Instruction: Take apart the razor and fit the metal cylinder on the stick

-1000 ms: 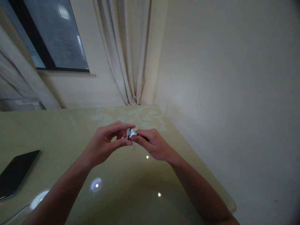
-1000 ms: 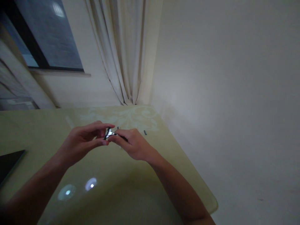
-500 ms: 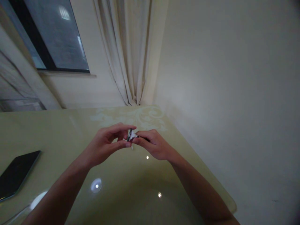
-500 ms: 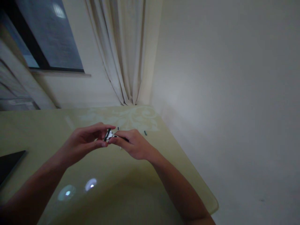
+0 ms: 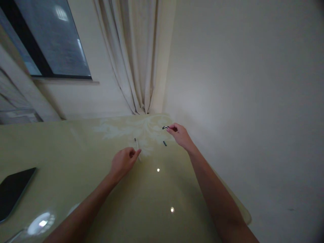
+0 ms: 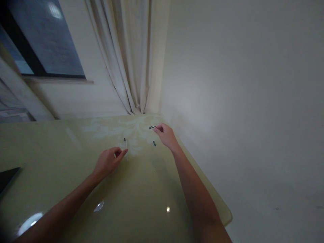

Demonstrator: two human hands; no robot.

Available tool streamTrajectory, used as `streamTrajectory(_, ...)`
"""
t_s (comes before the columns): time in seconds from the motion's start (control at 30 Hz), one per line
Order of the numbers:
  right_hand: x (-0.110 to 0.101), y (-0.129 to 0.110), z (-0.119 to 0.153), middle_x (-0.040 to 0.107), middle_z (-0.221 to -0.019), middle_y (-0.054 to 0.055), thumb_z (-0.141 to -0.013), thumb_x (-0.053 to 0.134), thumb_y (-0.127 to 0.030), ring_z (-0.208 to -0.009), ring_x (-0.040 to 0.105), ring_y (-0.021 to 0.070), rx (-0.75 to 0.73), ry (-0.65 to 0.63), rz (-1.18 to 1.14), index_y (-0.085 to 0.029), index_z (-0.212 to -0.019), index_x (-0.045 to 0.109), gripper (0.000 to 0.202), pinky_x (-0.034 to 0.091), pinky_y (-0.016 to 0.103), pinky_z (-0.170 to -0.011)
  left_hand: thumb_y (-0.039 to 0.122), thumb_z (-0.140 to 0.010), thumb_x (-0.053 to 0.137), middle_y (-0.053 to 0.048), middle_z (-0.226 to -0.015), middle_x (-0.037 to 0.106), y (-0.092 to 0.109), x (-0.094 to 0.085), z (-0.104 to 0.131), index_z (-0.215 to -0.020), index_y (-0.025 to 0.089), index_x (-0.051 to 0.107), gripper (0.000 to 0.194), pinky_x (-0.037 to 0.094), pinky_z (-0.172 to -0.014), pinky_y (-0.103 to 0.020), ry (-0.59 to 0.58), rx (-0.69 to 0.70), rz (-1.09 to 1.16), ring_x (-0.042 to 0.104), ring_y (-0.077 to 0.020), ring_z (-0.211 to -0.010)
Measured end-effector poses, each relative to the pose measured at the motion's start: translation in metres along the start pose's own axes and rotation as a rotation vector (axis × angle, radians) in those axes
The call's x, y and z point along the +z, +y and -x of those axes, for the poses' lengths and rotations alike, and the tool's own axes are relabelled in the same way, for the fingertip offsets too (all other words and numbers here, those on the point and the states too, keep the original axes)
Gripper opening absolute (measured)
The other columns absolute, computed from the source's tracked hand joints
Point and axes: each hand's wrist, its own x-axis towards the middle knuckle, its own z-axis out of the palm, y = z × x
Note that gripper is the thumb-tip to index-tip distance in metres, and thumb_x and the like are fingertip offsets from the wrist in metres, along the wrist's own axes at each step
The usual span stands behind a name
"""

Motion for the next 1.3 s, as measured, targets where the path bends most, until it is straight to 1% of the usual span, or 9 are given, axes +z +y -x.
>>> streamTrajectory(0.07, 0.005, 0.018, -0.003, 0.071, -0.083, 0.005, -0.093, 0.067, -0.032, -0.078, 0.062, 0.0172, 0.08, -0.03, 0.113, -0.015, -0.088, 0.072, 0.019, 0.043, 0.028, -0.073, 0.064, -0.098, 0.05, -0.01, -0.08, 0.073, -0.001, 0.01, 0.003, -0.075, 0.02, 0.066, 0.052, 0.037, -0.065, -0.031, -0.063, -0.049, -0.087, 0.065, -0.025, -0.073)
streamTrajectory(0.17, 0.013, 0.037, -0.002, 0.075, -0.085, 0.008, -0.097, 0.064, -0.032, -0.08, 0.066, 0.0189, 0.179, -0.09, 0.269, -0.014, -0.094, 0.079, 0.024, 0.042, 0.029, -0.071, 0.066, -0.096, 0.05, -0.011, -0.084, 0.074, -0.001, 0.013, 0.006, -0.079, 0.02, 0.064, 0.051, 0.038, -0.066, -0.032, -0.151, -0.054, -0.15, 0.067, -0.027, -0.077)
streamTrajectory(0.4, 0.023, 0.063, 0.003, 0.078, -0.081, 0.009, -0.095, 0.069, -0.03, -0.08, 0.071, 0.0227, 0.312, -0.093, 0.425, -0.017, -0.09, 0.085, 0.021, 0.042, 0.029, -0.07, 0.048, -0.096, 0.052, -0.012, -0.094, 0.078, -0.006, 0.009, 0.0, -0.087, 0.021, 0.069, 0.033, 0.04, -0.069, -0.034, -0.258, -0.144, -0.234, 0.072, -0.0307, -0.09)
streamTrajectory(0.57, 0.03, 0.074, 0.006, 0.081, -0.095, 0.012, -0.097, 0.069, -0.03, -0.091, 0.073, 0.0245, 0.349, -0.069, 0.496, -0.018, -0.095, 0.084, 0.02, 0.045, 0.028, -0.074, 0.042, -0.095, 0.051, -0.011, -0.095, 0.078, -0.008, 0.005, -0.001, -0.085, 0.022, 0.069, 0.029, 0.038, -0.068, -0.035, -0.297, -0.173, -0.266, 0.072, -0.0321, -0.092)
streamTrajectory(0.7, 0.036, 0.077, 0.007, 0.081, -0.101, 0.013, -0.098, 0.068, -0.028, -0.095, 0.074, 0.025, 0.345, -0.063, 0.53, -0.017, -0.094, 0.083, 0.019, 0.047, 0.028, -0.076, 0.04, -0.097, 0.049, -0.012, -0.097, 0.078, -0.008, 0.004, 0.0, -0.087, 0.022, 0.068, 0.029, 0.036, -0.067, -0.034, -0.261, -0.161, -0.254, 0.072, -0.0307, -0.091)
streamTrajectory(1.0, 0.037, 0.072, 0.014, 0.078, -0.1, 0.017, -0.095, 0.071, -0.028, -0.095, 0.071, 0.0264, 0.301, -0.009, 0.555, -0.013, -0.091, 0.079, 0.018, 0.046, 0.03, -0.077, 0.04, -0.098, 0.053, -0.008, -0.082, 0.074, -0.012, 0.009, -0.002, -0.081, 0.02, 0.064, 0.028, 0.035, -0.065, -0.03, -0.112, -0.096, -0.063, 0.067, -0.0232, -0.077)
streamTrajectory(1.13, 0.038, 0.051, 0.01, 0.077, -0.1, 0.015, -0.099, 0.067, -0.034, -0.093, 0.069, 0.0236, 0.235, 0.018, 0.495, -0.014, -0.095, 0.077, 0.023, 0.045, 0.029, -0.077, 0.041, -0.096, 0.055, -0.004, -0.073, 0.07, 0.0, 0.01, 0.0, -0.079, 0.02, 0.063, 0.028, 0.035, -0.063, -0.029, -0.008, -0.054, 0.071, 0.063, -0.0202, -0.068)
streamTrajectory(1.2, 0.044, 0.032, 0.008, 0.077, -0.09, 0.009, -0.103, 0.06, -0.045, -0.083, 0.07, 0.0198, 0.184, -0.03, 0.381, -0.016, -0.092, 0.076, 0.035, 0.046, 0.027, -0.073, 0.042, -0.096, 0.055, -0.002, -0.07, 0.067, 0.012, 0.011, 0.005, -0.078, 0.021, 0.062, 0.028, 0.034, -0.062, -0.029, 0.053, -0.01, 0.114, 0.061, -0.0195, -0.065)
streamTrajectory(1.3, 0.057, 0.0, 0.01, 0.075, -0.083, 0.008, -0.107, 0.046, -0.058, -0.07, 0.069, 0.0161, 0.141, -0.223, -0.075, -0.015, -0.089, 0.073, 0.053, 0.047, 0.026, -0.065, 0.043, -0.096, 0.057, 0.0, -0.069, 0.064, 0.036, 0.013, 0.016, -0.08, 0.022, 0.061, 0.027, 0.034, -0.062, -0.029, 0.119, 0.067, 0.153, 0.059, -0.0188, -0.063)
